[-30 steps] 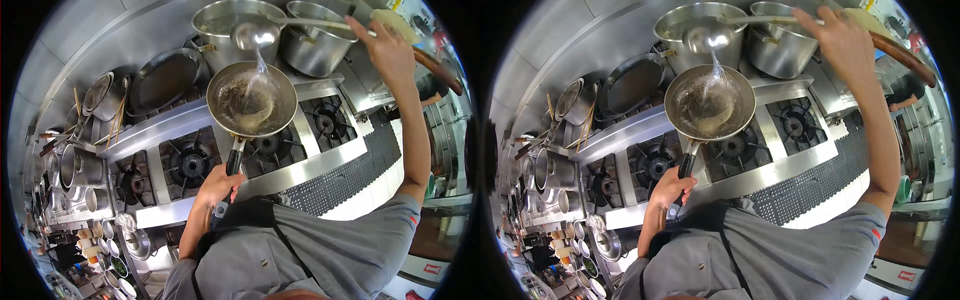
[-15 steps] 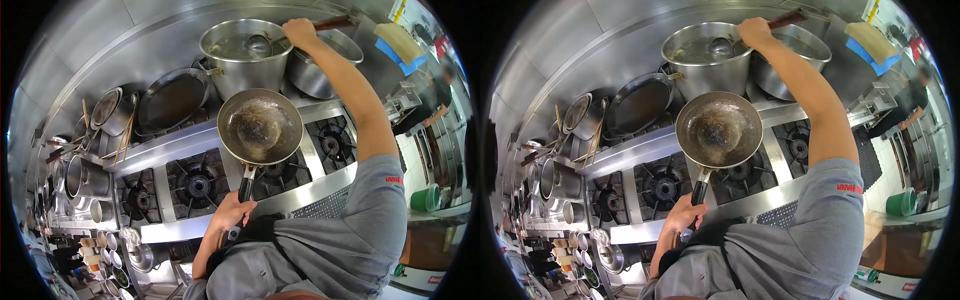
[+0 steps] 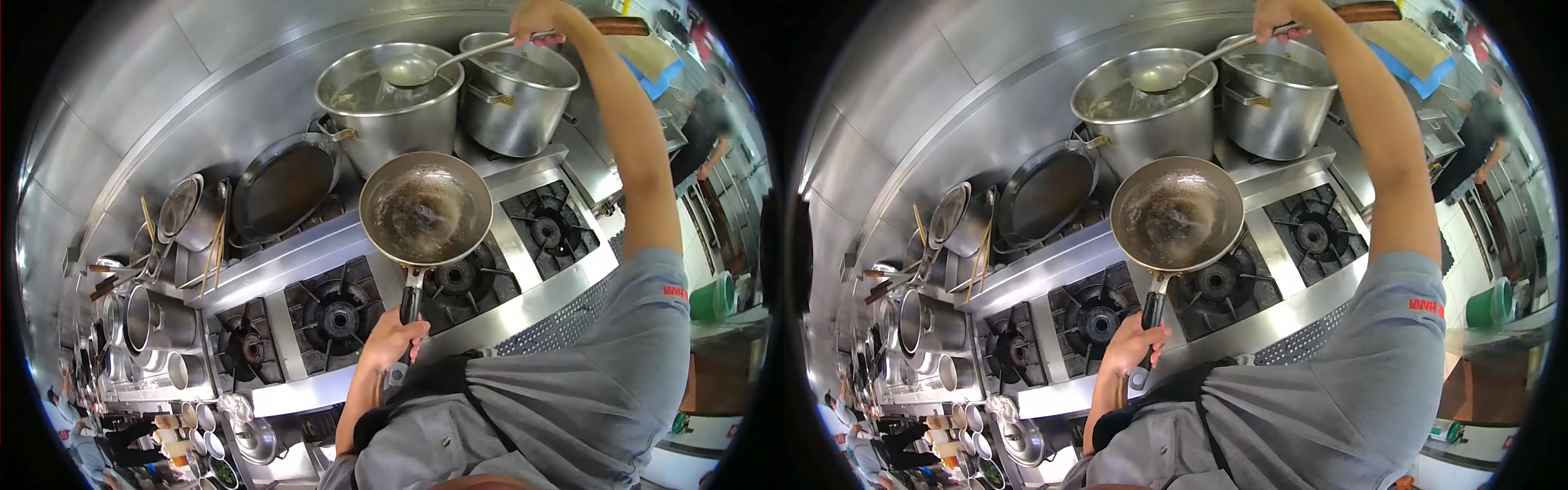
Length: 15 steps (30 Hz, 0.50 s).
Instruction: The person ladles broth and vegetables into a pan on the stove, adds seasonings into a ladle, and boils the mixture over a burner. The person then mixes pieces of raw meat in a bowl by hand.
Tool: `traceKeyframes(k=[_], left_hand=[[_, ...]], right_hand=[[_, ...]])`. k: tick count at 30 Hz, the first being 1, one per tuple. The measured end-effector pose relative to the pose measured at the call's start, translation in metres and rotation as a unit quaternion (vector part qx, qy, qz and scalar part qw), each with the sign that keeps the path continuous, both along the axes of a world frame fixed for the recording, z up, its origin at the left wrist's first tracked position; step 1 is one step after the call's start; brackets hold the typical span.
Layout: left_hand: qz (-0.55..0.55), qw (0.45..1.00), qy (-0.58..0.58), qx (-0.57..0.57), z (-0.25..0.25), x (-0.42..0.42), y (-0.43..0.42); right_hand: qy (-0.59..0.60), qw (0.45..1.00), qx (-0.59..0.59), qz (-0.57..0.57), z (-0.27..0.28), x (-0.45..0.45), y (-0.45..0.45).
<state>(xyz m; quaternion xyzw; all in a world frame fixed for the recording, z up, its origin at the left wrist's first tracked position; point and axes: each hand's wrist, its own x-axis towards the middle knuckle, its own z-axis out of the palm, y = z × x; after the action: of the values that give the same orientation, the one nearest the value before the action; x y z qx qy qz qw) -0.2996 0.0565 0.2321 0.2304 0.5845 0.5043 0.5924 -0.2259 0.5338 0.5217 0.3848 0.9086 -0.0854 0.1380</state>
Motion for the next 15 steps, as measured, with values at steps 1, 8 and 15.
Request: traceKeyframes(k=[1, 8, 15], left_hand=[[-0.006, 1.0, -0.001, 0.0, 0.002, 0.0, 0.002], [-0.001, 1.0, -0.001, 0.019, 0.011, -0.001, 0.006], [-0.018, 0.999, -0.018, 0.034, 0.028, 0.005, -0.005]], right_hand=[[0.012, 1.0, -0.005, -0.024, 0.018, 0.011, -0.024], [-0.013, 0.999, -0.016, 0.039, 0.04, 0.073, -0.104], [0.055, 0.995, -0.075, -0.019, -0.039, 0.107, -0.126]])
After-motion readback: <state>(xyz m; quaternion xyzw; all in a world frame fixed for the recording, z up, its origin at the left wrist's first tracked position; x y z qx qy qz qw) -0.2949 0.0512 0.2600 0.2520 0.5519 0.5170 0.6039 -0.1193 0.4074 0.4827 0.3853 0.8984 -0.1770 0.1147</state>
